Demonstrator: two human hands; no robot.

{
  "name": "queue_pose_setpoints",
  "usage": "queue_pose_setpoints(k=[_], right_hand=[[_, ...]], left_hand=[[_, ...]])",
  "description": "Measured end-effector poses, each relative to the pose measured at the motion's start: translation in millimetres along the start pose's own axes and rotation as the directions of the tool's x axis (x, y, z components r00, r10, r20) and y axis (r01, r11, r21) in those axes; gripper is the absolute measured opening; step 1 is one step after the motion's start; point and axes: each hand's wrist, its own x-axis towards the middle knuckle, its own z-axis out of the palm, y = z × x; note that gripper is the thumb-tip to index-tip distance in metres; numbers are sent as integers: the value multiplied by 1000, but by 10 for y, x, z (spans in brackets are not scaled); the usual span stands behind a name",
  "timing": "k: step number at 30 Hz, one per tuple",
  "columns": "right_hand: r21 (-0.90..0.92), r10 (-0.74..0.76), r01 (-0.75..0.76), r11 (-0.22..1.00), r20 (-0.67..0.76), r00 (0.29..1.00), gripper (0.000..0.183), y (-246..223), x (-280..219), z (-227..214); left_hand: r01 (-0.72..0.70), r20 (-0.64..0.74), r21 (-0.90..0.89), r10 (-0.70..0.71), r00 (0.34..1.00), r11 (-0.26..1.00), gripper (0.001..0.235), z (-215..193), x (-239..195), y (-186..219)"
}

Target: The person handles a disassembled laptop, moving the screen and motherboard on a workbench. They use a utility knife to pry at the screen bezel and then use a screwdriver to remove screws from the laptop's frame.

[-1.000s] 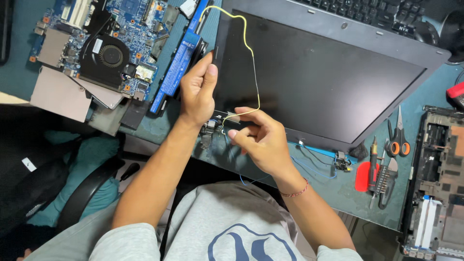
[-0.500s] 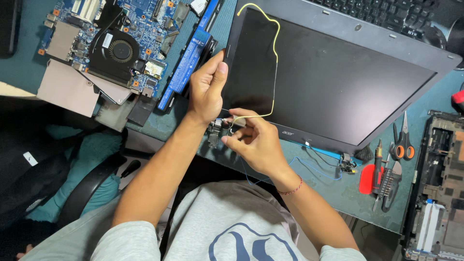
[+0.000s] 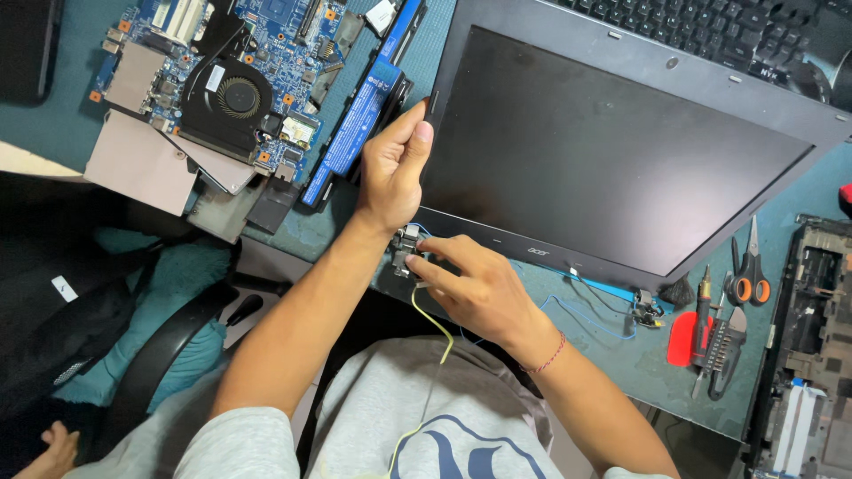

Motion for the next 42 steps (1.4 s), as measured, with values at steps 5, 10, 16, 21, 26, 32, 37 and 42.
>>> queue_pose_setpoints(k=[5,10,16,21,26,32,37,42], right_hand=[[121,40,-56,991,136,990,34,40,92,-173],[148,6,-50,988,279,960,41,-6,194,-349],[281,257,-303,911,189,948,40,27,112,-286],[106,473,-490,866,151,868,31,27,-52,-127],[27,538,-546,837,143,831,37,-8,-101,-71],[35,547,-555,831,128,827,30,-126,-69,-568],[-6,588,-608,794,260,766,26,-115,-353,-948],[-40,389,-514,857,705,594,24,-34,-666,-941]], left_hand=[[3,-8,8,-3,1000,1000,32,-33,-15,22],[7,-21,18,-7,1000,1000,32,-63,-43,40],[7,-11,13,-7,1000,1000,32,-6,-14,35],[10,-9,24,-10,1000,1000,32,-14,-10,47],[15,-4,25,-15,1000,1000,32,-11,-20,19],[4,-10,40,-3,1000,999,32,-30,-22,52],[3,-9,46,-3,1000,999,33,17,-23,103],[54,-33,178,-49,998,983,39,119,-2,444]])
